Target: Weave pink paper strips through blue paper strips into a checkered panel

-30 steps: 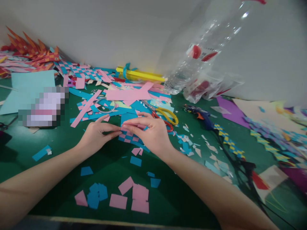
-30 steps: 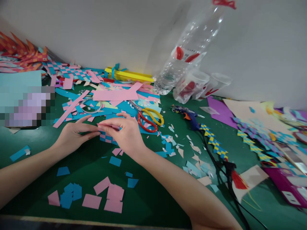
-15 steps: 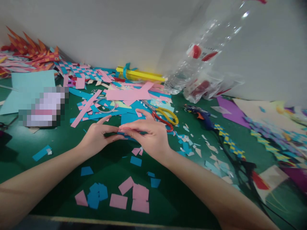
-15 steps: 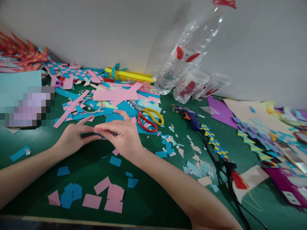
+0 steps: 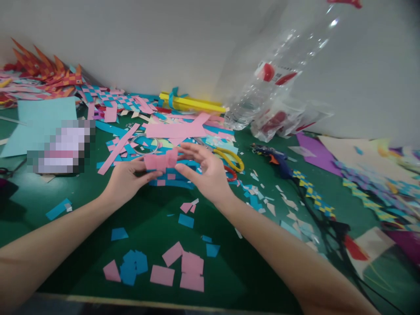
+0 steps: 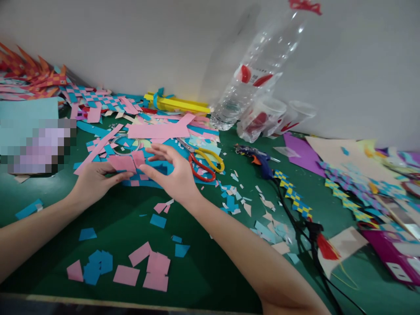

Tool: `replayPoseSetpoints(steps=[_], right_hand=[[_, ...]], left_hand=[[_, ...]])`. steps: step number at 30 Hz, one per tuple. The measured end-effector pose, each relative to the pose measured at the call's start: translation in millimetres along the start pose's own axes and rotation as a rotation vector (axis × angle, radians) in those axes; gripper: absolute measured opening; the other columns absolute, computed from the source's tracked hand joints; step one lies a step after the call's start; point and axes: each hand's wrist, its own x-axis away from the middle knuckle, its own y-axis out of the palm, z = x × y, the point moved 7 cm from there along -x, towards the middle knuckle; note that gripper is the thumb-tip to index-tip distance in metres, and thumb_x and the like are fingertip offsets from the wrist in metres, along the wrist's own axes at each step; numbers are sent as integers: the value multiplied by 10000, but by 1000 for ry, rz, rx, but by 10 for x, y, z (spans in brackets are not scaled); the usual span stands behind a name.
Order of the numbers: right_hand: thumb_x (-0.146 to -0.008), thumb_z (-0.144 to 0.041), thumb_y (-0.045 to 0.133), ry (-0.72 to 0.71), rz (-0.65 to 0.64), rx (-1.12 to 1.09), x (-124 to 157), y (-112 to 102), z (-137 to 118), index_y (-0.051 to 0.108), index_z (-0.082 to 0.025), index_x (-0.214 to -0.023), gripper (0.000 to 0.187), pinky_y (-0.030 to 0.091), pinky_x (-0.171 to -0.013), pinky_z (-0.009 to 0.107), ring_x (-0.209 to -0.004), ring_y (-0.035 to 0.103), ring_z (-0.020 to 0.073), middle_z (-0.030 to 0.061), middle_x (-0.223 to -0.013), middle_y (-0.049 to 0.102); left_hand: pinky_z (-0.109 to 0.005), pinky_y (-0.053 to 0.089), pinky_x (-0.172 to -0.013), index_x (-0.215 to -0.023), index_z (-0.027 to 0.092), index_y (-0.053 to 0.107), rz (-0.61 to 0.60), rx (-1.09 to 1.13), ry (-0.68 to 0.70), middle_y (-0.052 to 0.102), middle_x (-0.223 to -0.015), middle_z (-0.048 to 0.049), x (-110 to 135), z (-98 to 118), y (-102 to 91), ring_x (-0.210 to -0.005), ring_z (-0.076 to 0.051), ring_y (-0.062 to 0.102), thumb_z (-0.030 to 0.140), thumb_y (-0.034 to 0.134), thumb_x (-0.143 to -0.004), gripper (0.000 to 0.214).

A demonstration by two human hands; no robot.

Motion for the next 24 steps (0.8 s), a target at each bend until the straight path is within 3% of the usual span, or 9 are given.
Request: replayPoseSetpoints(steps=[3,5,13,17,21,24], right_hand=[[-738,-456,764,157,-91,-41,-33,62,217,697,-211,-1060,410,585,-771,353,-868,714,194,62,-1025,755],[-724,-444,777,183,-127,-79,-26,102,266,723,-209,-991,360,582,-731,333,-829,707,184,44,-952,759],[-707,-429,784,162,50,-15,-30,-23,385,773,-233,-802,218,490,-592,275,-657,609,140,-8,-685,701],[-720,-399,773,159,6,-52,-19,21,351,769,-230,-809,191,470,-534,251,-596,588,117,-17,-673,700],[-748,-346,755,85,-47,2,16,89,181,764,-229,-787,124,499,-551,243,-593,622,114,-19,-707,736],[-755,-318,749,36,-63,23,45,130,80,765,-232,-785,93,546,-614,252,-678,683,138,-11,-762,759]], left_hand=[[-324,549,-536,-749,240,775,-18,3,-89,725,-644,-2,-18,-77,-39,-590,-217,670,484,696,-786,260],[-291,507,-472,-732,229,773,-21,15,-116,716,-626,2,-21,-95,-54,-547,-196,648,474,698,-790,263],[-261,544,-584,-844,192,774,-72,63,-187,760,-778,-17,6,-123,-3,-696,-193,693,468,708,-785,290],[-257,531,-550,-847,185,762,-89,94,-180,752,-769,-22,18,-135,25,-661,-183,678,495,728,-755,326],[-257,528,-529,-750,177,747,-80,110,-196,725,-671,-19,25,-122,34,-595,-175,658,503,741,-730,327],[-265,543,-568,-770,189,757,-53,133,-180,740,-714,-21,19,-98,26,-626,-179,670,458,758,-719,274]])
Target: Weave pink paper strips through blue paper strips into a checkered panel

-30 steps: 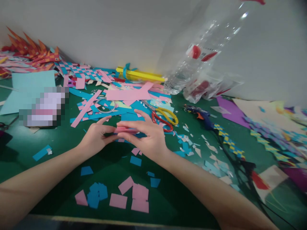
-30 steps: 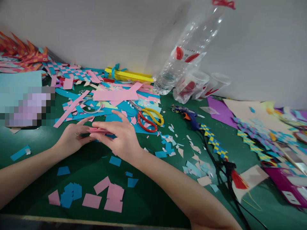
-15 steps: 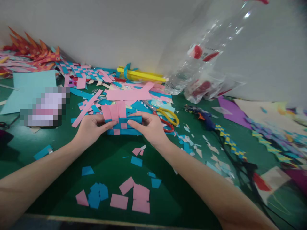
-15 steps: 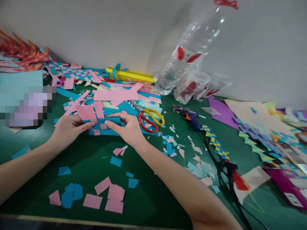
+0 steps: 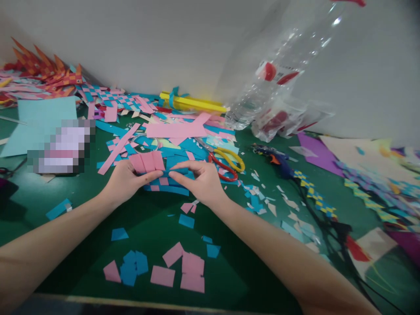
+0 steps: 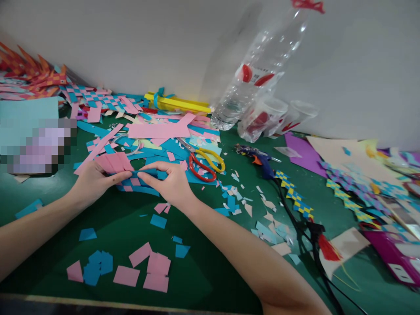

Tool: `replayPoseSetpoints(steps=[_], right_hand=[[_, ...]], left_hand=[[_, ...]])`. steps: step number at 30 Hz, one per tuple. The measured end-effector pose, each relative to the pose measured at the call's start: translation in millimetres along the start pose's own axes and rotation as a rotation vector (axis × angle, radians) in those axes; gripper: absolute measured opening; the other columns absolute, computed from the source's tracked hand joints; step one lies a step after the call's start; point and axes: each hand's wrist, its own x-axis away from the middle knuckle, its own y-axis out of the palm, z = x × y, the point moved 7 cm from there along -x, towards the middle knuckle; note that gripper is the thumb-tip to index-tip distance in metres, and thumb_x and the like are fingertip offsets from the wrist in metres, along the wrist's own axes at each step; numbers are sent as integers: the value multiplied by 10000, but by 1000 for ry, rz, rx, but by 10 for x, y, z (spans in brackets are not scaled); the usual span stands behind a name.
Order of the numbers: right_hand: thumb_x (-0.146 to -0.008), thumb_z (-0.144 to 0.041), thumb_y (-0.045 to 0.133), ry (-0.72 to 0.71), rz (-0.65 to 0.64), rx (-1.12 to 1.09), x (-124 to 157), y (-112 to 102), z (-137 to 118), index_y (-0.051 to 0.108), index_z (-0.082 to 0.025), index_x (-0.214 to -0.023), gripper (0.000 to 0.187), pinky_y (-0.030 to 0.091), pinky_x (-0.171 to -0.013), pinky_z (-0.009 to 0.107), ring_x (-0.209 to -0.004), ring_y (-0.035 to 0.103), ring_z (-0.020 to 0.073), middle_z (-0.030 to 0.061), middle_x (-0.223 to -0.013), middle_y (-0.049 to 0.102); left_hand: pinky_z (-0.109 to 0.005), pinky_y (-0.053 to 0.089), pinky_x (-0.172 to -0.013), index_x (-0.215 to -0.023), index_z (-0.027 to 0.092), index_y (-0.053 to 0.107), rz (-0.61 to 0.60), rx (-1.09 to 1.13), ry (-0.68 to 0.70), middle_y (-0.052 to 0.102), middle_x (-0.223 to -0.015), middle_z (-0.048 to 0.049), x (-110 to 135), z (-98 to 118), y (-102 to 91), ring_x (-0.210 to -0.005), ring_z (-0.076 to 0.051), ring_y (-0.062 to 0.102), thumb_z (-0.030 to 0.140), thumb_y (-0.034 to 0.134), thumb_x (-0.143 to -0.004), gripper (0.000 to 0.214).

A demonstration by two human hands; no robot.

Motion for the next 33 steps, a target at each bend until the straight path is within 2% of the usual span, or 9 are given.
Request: replayPoseSetpoints(steps=[4,9,15,17,19,22,25,28,33], right_hand=[[-755,-283,744,-34,13,9,16,14,-38,764,-242,-776,50,581,-697,274,-760,717,161,-10,-794,770],[-762,-294,745,-41,18,28,7,7,-10,762,-253,-778,47,589,-714,288,-773,722,168,-12,-804,771],[-778,-340,740,-12,-9,-7,2,4,25,750,-249,-816,99,576,-768,310,-817,712,173,0,-849,765],[-774,-388,744,12,-30,-96,-16,7,63,735,-247,-895,186,563,-849,338,-935,700,189,18,-953,758],[-732,-435,775,77,-64,-200,-32,36,138,693,-245,-1027,361,552,-906,372,-1044,676,211,43,-1091,729],[-616,-443,852,204,-121,-297,-20,126,254,628,-239,-1126,593,574,-889,401,-1029,690,231,61,-1130,714],[-614,-419,854,220,-145,-296,19,204,255,658,-234,-1006,476,597,-866,413,-956,713,231,41,-1033,743],[-675,-437,809,175,-105,-248,33,193,210,680,-219,-893,334,609,-824,407,-860,724,219,28,-925,760],[-725,-424,770,84,65,-137,-26,-26,199,664,-205,-881,289,598,-801,361,-820,708,187,37,-894,749]], left_hand=[[-267,543,-584,-790,199,765,1,33,29,737,-719,-18,-1,22,3,-640,-180,667,413,761,-718,226],[-249,489,-500,-747,187,753,-7,-32,-8,699,-626,-19,8,-5,-2,-546,-160,617,512,719,-739,327],[-253,500,-517,-770,201,765,0,-58,-27,723,-661,-18,12,0,-31,-567,-167,636,516,707,-746,321],[-263,522,-550,-800,204,772,35,-30,-44,741,-716,-23,14,-6,-57,-620,-181,654,509,718,-741,316],[-273,542,-594,-817,206,770,100,38,-67,749,-765,-26,14,-30,-95,-686,-194,667,498,737,-731,306],[-268,551,-652,-805,215,757,200,195,-59,740,-788,-21,11,-74,-136,-740,-188,664,471,760,-730,267],[-258,548,-673,-788,216,748,215,322,-56,726,-791,-18,5,-128,-114,-751,-174,656,449,777,-725,243],[-269,562,-702,-791,209,747,184,361,-90,731,-802,-25,4,-177,-81,-773,-182,668,426,798,-708,238],[-349,594,-811,-867,206,749,162,362,-86,754,-873,-38,-31,-187,-128,-857,-226,707,404,803,-704,261]])
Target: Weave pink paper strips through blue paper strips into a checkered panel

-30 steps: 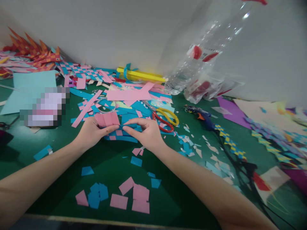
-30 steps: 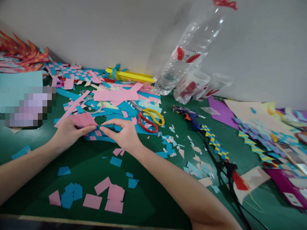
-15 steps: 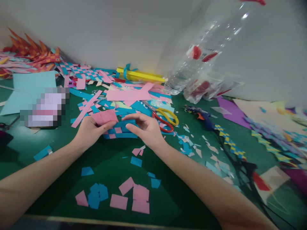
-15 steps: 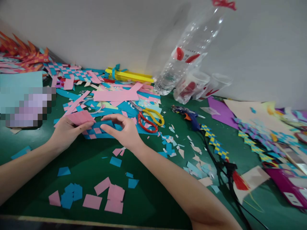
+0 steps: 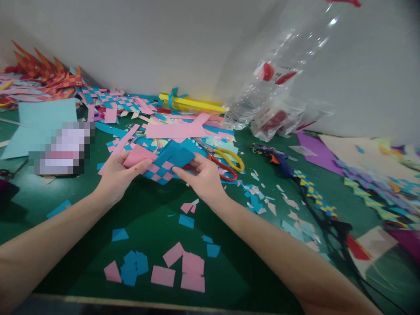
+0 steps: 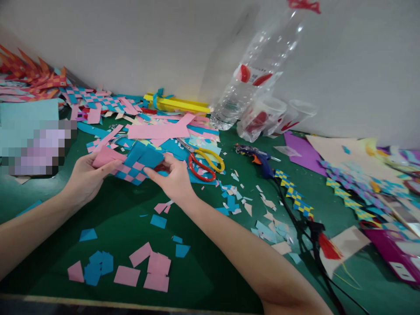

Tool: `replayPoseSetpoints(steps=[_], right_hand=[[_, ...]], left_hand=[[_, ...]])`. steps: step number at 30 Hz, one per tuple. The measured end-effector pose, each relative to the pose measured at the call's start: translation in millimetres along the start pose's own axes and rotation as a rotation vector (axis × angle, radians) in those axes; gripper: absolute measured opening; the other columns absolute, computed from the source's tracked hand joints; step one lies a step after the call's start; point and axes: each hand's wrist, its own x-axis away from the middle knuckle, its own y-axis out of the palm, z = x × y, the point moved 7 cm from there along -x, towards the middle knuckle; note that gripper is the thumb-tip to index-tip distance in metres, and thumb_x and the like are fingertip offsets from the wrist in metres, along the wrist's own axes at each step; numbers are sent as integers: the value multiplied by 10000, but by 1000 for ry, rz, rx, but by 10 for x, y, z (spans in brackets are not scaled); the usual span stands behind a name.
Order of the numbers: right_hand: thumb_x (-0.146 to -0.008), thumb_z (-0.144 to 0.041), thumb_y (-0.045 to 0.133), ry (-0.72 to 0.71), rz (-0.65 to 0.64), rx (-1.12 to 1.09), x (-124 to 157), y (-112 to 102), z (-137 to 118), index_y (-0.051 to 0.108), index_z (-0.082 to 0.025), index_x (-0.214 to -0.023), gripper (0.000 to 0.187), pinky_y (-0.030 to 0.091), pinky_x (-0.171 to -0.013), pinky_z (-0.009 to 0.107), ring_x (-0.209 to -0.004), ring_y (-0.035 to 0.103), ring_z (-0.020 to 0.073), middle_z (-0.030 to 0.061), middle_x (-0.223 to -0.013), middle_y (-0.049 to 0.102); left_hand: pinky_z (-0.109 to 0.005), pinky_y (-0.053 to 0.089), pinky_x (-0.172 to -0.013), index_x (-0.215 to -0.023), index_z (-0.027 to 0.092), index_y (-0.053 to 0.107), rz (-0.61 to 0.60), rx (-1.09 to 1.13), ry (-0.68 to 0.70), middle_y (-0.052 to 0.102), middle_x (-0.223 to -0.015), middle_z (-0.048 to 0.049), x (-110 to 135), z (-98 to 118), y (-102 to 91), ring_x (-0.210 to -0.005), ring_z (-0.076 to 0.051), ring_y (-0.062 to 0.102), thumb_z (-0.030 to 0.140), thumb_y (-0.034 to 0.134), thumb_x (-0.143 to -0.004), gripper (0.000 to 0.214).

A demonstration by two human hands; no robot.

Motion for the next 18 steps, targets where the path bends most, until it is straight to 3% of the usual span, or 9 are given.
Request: replayPoseSetpoints(steps=[4,9,14,18], right_hand=[[-733,-413,763,-70,126,136,-35,-161,4,634,-206,-859,274,586,-715,324,-730,675,162,15,-800,712],[-769,-348,735,-212,111,210,-4,-137,-37,631,-227,-931,227,580,-759,327,-773,678,162,-1,-832,696],[-772,-259,735,-291,83,218,19,-94,-57,613,-231,-865,156,574,-748,302,-758,680,151,-17,-810,676],[-784,-308,733,-311,81,235,12,-112,-44,637,-234,-869,148,569,-789,335,-771,694,164,-11,-820,705]], left_hand=[[-364,618,-767,-893,194,731,-72,-54,49,760,-885,-52,-44,92,14,-825,-228,728,404,768,-747,258],[-350,590,-846,-1044,181,690,-72,-294,268,751,-969,-75,-29,311,15,-886,-221,718,411,771,-743,388],[-321,577,-809,-924,224,719,-138,-518,367,749,-940,-44,18,341,90,-842,-219,709,424,749,-756,263],[-367,547,-808,-792,233,720,-133,-616,480,745,-823,-46,38,381,119,-833,-233,679,430,689,-802,200]])
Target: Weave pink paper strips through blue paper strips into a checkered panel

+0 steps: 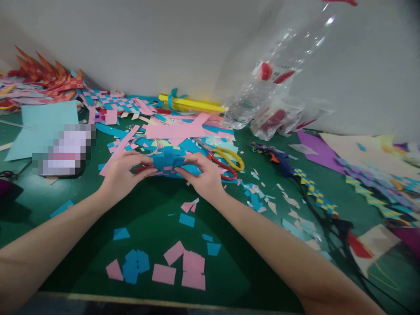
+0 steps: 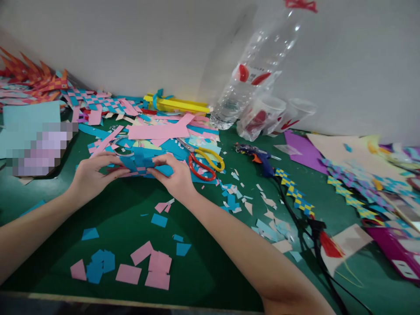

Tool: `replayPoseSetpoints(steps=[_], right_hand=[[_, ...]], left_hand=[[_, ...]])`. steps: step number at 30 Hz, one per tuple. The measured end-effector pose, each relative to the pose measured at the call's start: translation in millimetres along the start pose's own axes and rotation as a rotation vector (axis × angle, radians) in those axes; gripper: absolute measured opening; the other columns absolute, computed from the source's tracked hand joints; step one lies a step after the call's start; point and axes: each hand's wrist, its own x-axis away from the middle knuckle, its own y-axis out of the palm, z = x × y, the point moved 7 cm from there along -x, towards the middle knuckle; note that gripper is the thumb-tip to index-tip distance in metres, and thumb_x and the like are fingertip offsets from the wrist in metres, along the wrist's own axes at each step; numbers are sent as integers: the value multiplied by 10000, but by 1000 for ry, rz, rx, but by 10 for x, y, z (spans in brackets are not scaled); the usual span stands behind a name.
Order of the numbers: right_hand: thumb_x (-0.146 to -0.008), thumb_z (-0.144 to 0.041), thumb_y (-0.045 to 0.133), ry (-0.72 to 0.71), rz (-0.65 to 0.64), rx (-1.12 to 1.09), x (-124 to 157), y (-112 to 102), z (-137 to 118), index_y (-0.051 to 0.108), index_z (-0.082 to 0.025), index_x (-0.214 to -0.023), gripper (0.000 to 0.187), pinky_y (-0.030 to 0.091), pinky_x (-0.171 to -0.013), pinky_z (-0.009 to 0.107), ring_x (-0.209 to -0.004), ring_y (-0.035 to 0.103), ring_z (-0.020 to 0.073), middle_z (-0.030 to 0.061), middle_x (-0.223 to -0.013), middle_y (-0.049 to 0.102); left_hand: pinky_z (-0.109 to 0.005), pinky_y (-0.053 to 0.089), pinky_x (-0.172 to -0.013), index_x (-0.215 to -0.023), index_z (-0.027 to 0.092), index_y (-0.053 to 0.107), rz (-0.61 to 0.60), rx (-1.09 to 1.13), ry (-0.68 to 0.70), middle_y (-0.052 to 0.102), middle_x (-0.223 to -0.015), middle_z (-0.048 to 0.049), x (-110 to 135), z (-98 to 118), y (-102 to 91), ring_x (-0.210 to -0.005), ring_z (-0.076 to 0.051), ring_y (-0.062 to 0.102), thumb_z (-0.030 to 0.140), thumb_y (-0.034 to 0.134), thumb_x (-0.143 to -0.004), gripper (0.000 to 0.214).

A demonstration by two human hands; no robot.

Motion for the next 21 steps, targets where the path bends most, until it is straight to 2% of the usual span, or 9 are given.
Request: replayPoseSetpoints(steps=[3,7,13,21], right_hand=[[-788,-346,729,20,-23,30,-8,-5,24,661,-239,-893,165,577,-777,344,-764,703,176,0,-839,731],[-794,-321,725,8,-54,40,-22,4,20,694,-242,-837,96,592,-741,321,-766,708,175,7,-863,750],[-800,-357,718,37,-34,76,-16,-6,63,721,-251,-824,109,609,-746,335,-775,734,194,-4,-832,767],[-804,-304,725,-24,-39,126,-1,-2,24,729,-258,-827,51,605,-732,317,-757,736,191,-11,-812,768]], left_hand=[[-379,532,-830,-750,250,713,25,-19,7,744,-794,-36,-7,-8,-20,-848,-236,667,434,668,-809,198],[-379,532,-839,-756,272,718,27,3,-19,745,-795,-29,-1,-31,-18,-871,-243,663,427,675,-800,167],[-379,510,-931,-782,274,739,11,-44,-14,760,-833,-7,3,-48,2,-908,-222,669,390,627,-828,168],[-421,452,-1041,-789,314,765,27,-43,14,777,-824,31,10,-84,-17,-782,-200,700,397,621,-858,179]])
